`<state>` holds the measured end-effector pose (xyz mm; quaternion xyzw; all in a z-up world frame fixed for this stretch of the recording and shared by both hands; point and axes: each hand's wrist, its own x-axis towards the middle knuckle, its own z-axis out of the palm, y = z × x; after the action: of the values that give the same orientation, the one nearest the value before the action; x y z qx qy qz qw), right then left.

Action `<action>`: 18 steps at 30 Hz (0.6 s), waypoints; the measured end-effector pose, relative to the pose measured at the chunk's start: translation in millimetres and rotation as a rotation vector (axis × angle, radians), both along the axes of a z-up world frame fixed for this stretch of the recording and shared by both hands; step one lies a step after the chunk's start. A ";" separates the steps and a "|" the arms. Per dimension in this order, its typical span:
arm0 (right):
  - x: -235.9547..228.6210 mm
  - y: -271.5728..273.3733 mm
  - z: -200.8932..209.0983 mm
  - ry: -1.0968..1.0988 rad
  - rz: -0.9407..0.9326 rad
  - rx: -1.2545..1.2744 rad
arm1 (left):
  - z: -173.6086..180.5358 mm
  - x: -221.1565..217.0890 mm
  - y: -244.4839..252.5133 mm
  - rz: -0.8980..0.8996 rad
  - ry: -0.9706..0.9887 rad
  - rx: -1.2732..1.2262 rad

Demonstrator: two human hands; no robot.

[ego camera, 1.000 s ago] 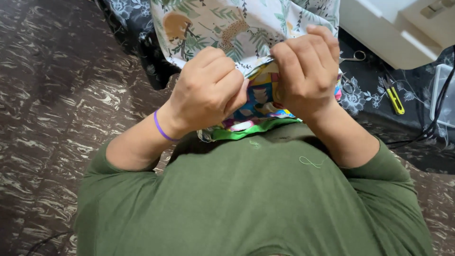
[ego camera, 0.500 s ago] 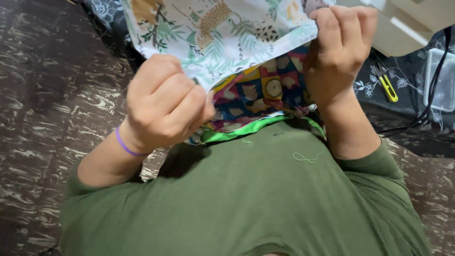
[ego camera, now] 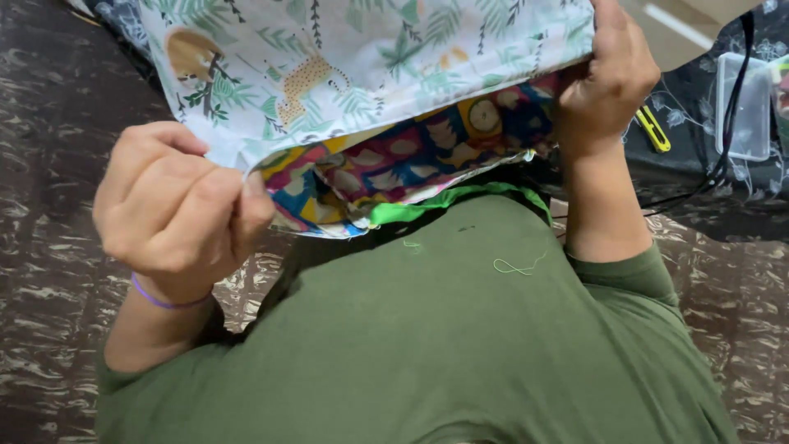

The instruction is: Threading a green ribbon drawstring through the top casing of a fabric bag using a safety pin as a guide.

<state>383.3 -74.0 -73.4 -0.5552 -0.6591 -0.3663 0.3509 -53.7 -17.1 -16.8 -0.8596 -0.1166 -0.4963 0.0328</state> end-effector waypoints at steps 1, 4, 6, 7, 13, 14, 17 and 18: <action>7.1 -2.6 -4.2 0.000 -0.004 0.000 | -2.6 -1.4 2.9 -0.004 0.000 0.000; 21.1 -11.4 -12.8 0.028 -0.048 -0.061 | -7.0 -7.0 6.1 0.010 -0.022 0.013; 22.4 -14.5 -9.6 0.166 0.041 -0.078 | -3.5 -11.1 3.2 0.055 0.006 -0.076; 32.9 -16.2 -17.0 0.166 0.040 -0.079 | -7.8 -14.2 6.1 0.054 0.006 -0.077; 81.6 -21.8 -46.8 0.491 0.073 -0.173 | -25.3 3.5 17.4 0.079 -0.096 -0.068; 91.2 -22.0 -48.7 0.418 -0.014 -0.252 | -18.7 14.3 14.2 0.078 -0.080 -0.182; 75.6 -25.5 -17.5 0.286 -0.051 -0.375 | -5.1 38.0 12.2 0.092 -0.084 -0.319; 63.2 -29.8 -2.6 0.240 -0.019 -0.428 | -1.5 44.8 12.9 0.091 -0.090 -0.354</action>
<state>446.5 -103.8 -76.0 -0.6626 -0.6701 -0.1532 0.2977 -8.9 -4.2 -18.3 -0.8228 -0.2421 -0.5039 -0.1021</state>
